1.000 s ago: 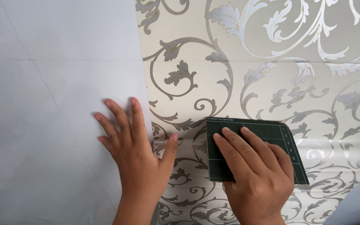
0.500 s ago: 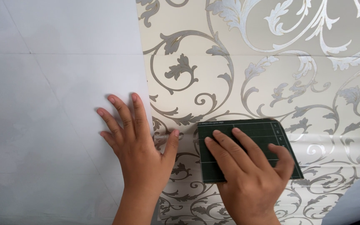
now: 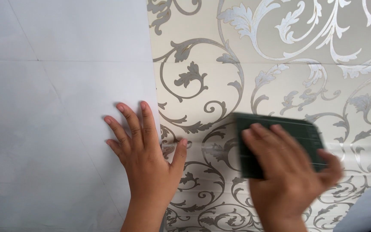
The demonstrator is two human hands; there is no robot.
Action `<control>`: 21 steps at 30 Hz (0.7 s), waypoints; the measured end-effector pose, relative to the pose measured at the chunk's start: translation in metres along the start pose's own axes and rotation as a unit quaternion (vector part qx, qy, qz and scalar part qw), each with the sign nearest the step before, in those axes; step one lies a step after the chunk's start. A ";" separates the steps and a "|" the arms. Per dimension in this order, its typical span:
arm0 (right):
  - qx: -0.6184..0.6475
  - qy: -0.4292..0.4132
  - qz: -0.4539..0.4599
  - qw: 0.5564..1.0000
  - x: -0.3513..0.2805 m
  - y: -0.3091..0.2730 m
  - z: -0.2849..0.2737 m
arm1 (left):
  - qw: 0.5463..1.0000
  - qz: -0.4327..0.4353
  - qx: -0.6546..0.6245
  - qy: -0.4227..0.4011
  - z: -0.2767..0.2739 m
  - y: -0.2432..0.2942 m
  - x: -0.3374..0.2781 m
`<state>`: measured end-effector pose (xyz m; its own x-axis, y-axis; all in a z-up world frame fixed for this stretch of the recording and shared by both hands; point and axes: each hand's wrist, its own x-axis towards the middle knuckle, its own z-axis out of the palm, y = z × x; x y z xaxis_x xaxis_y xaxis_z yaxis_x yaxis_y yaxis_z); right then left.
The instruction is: Applying and smoothing wallpaper on a wall using a spray bottle, cloth, and a squeegee tool.
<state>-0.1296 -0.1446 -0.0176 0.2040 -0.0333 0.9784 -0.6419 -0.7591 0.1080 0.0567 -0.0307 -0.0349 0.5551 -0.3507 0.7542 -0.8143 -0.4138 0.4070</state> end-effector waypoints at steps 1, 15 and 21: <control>0.002 0.001 -0.001 1.000 0.001 0.002 0.000 | 1.000 -0.001 0.001 0.002 0.000 -0.001 0.000; 0.004 0.017 -0.010 1.000 0.004 0.008 0.007 | 0.999 0.006 0.015 0.031 0.004 0.004 0.000; 0.026 0.014 -0.011 0.999 0.001 0.001 0.005 | 0.997 0.057 0.057 0.019 -0.001 0.007 0.000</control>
<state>-0.1260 -0.1486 -0.0172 0.1956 0.0018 0.9807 -0.5978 -0.7925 0.1207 0.0505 -0.0326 -0.0316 0.4513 -0.3697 0.8122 -0.8461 -0.4665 0.2578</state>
